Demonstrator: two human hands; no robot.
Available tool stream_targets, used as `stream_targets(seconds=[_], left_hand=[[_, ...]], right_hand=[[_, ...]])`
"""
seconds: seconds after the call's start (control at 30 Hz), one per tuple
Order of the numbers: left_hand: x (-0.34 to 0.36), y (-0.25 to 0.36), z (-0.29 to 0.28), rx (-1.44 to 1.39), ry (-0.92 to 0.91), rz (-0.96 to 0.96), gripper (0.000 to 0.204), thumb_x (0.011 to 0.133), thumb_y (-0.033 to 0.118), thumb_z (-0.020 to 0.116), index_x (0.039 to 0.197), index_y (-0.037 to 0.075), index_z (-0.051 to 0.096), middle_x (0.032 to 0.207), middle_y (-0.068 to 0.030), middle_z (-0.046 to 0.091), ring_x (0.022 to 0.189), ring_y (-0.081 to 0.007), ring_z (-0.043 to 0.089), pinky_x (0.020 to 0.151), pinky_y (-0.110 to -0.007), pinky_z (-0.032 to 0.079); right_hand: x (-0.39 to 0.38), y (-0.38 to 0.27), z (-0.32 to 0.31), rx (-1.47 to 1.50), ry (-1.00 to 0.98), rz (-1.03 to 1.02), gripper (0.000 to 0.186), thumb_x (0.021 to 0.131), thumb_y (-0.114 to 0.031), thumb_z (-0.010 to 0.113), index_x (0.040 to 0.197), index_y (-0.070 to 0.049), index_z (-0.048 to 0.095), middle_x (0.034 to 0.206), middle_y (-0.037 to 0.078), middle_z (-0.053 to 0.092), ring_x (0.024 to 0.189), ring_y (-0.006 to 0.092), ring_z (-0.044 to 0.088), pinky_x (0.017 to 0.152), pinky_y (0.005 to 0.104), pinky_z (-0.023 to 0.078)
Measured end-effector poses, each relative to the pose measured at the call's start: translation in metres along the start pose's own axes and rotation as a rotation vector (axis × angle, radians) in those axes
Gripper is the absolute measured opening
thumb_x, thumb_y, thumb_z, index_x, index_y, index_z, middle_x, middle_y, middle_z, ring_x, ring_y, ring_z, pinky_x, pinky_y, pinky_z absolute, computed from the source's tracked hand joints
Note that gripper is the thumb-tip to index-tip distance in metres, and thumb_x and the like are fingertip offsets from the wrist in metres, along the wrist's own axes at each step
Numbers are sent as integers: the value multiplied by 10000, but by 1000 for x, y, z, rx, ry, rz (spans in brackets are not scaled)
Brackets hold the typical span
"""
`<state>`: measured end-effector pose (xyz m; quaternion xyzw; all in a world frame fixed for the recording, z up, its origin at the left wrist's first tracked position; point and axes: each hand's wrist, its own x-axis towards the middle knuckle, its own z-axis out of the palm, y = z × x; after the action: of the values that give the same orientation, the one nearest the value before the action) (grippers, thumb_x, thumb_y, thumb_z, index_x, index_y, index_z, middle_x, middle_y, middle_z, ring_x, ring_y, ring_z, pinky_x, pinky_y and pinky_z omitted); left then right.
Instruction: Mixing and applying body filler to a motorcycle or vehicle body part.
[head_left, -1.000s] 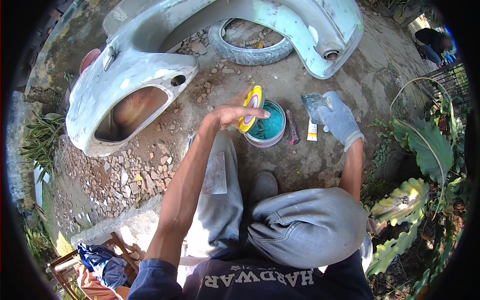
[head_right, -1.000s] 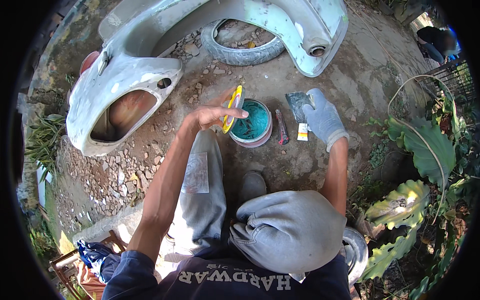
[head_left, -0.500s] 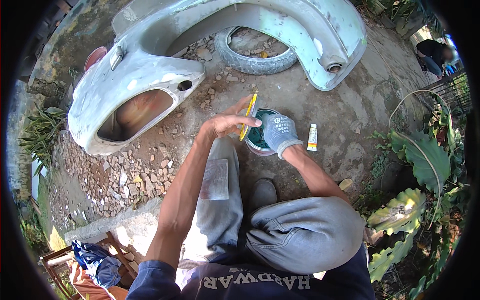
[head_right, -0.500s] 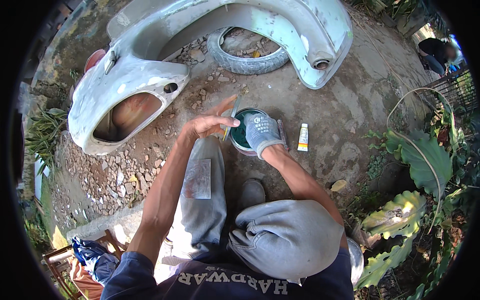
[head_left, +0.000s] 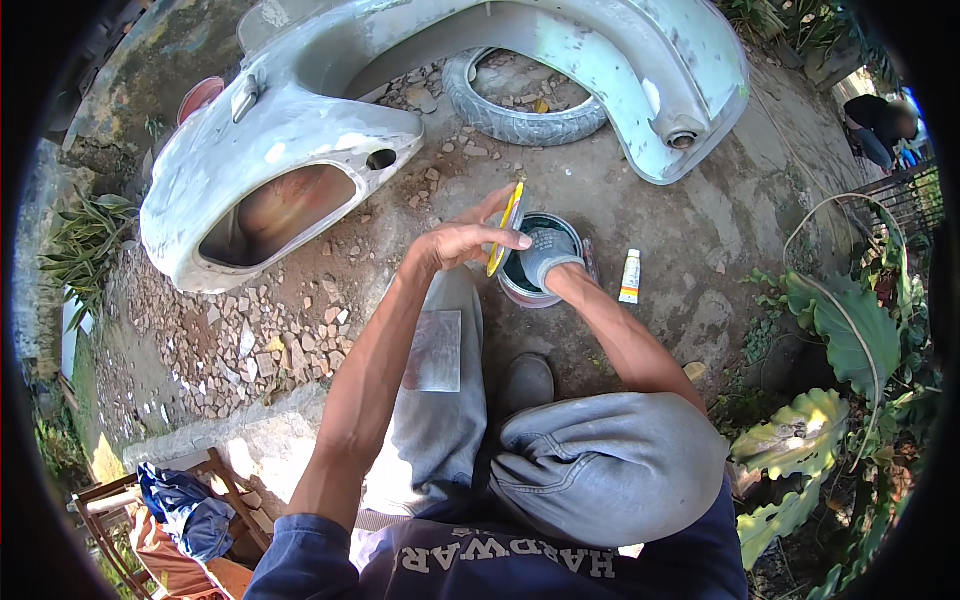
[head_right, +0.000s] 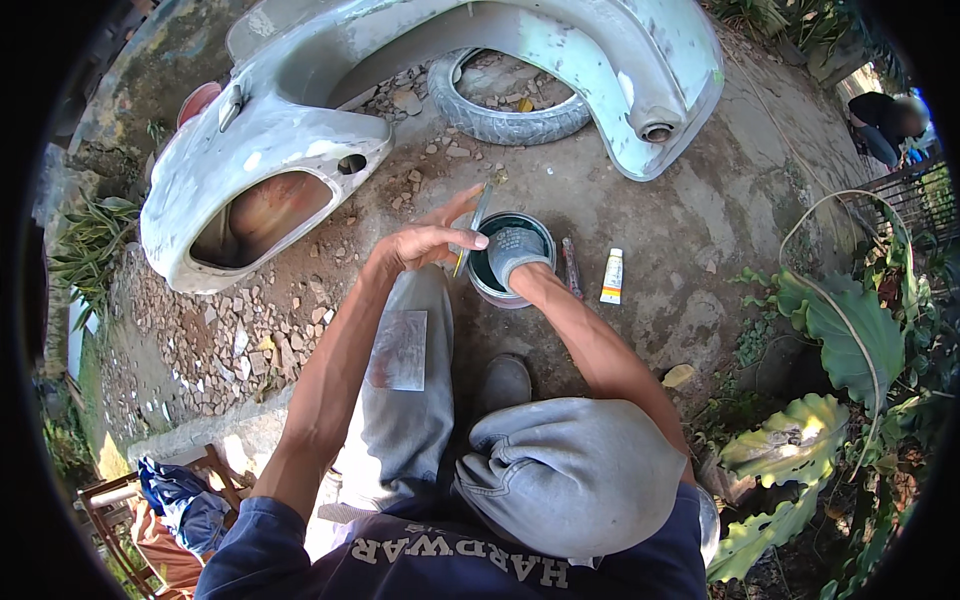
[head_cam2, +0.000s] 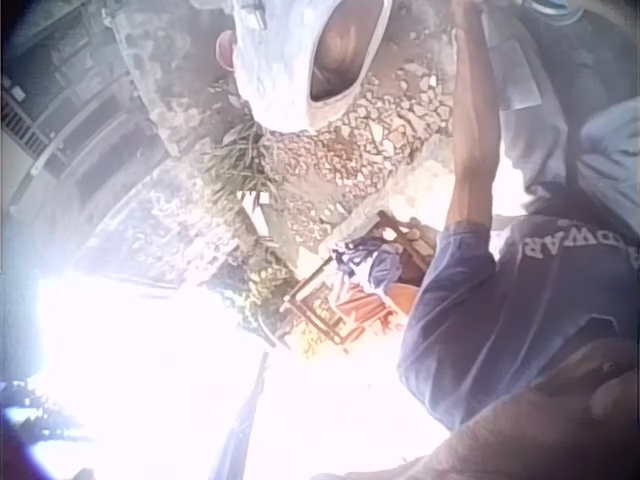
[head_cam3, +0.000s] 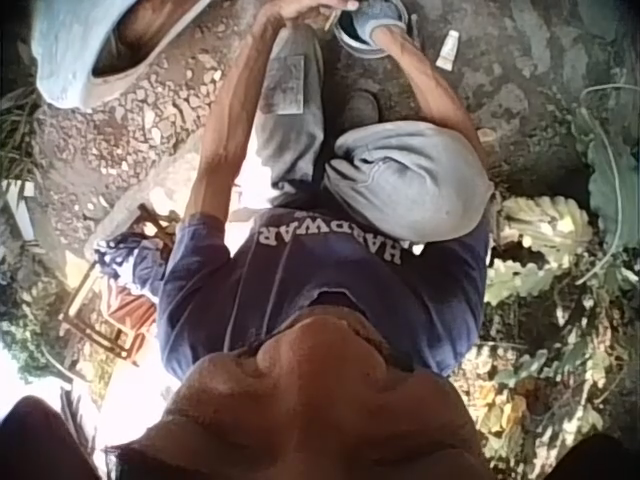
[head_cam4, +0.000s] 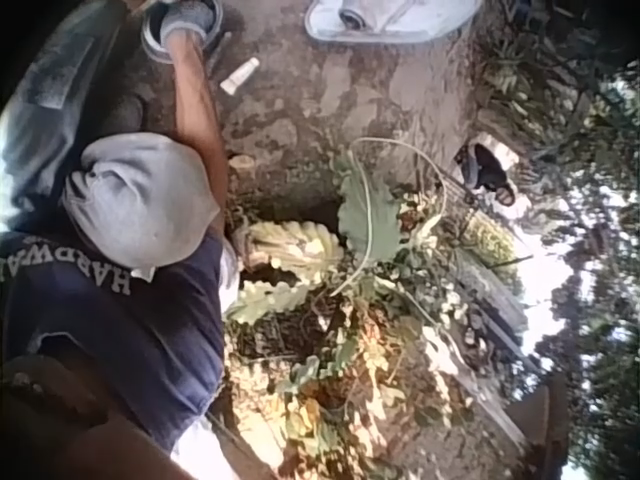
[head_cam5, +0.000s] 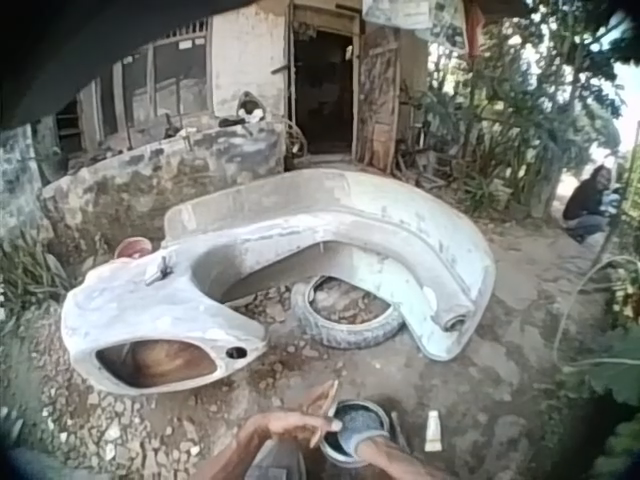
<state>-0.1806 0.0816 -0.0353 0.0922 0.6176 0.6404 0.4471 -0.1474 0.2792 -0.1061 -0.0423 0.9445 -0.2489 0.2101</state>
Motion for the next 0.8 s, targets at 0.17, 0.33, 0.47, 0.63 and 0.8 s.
stream_targets(seconds=[0.17,0.33,0.47,0.63,0.8], left_hand=[[-1,0,2,8,10,5,1350,712,425,900,1710,179,25,1736,-268,3,1599,-469,49,1205,-722,197],[4,-5,-1,-5,-8,17,1334,731,423,895,1711,192,18,1738,-266,-20,1602,-466,19,1208,-719,184],[-4,0,1,-37,-7,8,1324,739,422,892,1711,200,20,1738,-265,-30,1601,-468,23,1206,-725,176],[-4,4,4,-35,-14,0,1323,738,425,893,1711,209,24,1736,-267,-31,1600,-469,43,1199,-738,167],[-2,0,3,-37,9,14,1333,719,423,901,1705,150,47,1717,-240,94,1570,-457,163,1179,-690,287]], right_hand=[[4,6,-5,234,-76,4,317,1017,-202,542,1257,-85,713,1300,217,702,1210,381,666,973,463,536],[-2,-9,-45,-263,-95,64,313,910,-234,641,1134,-57,769,1139,243,742,1106,421,706,921,497,560],[-27,-4,-76,-180,114,-56,265,842,-184,629,1009,-46,783,1032,258,741,1014,460,708,903,518,572],[-62,16,-98,37,284,-157,241,868,-231,645,963,-18,706,944,248,706,887,448,681,799,503,545],[-61,6,-89,-40,259,-127,244,892,-243,608,988,-67,748,990,245,727,950,456,692,845,534,555]])
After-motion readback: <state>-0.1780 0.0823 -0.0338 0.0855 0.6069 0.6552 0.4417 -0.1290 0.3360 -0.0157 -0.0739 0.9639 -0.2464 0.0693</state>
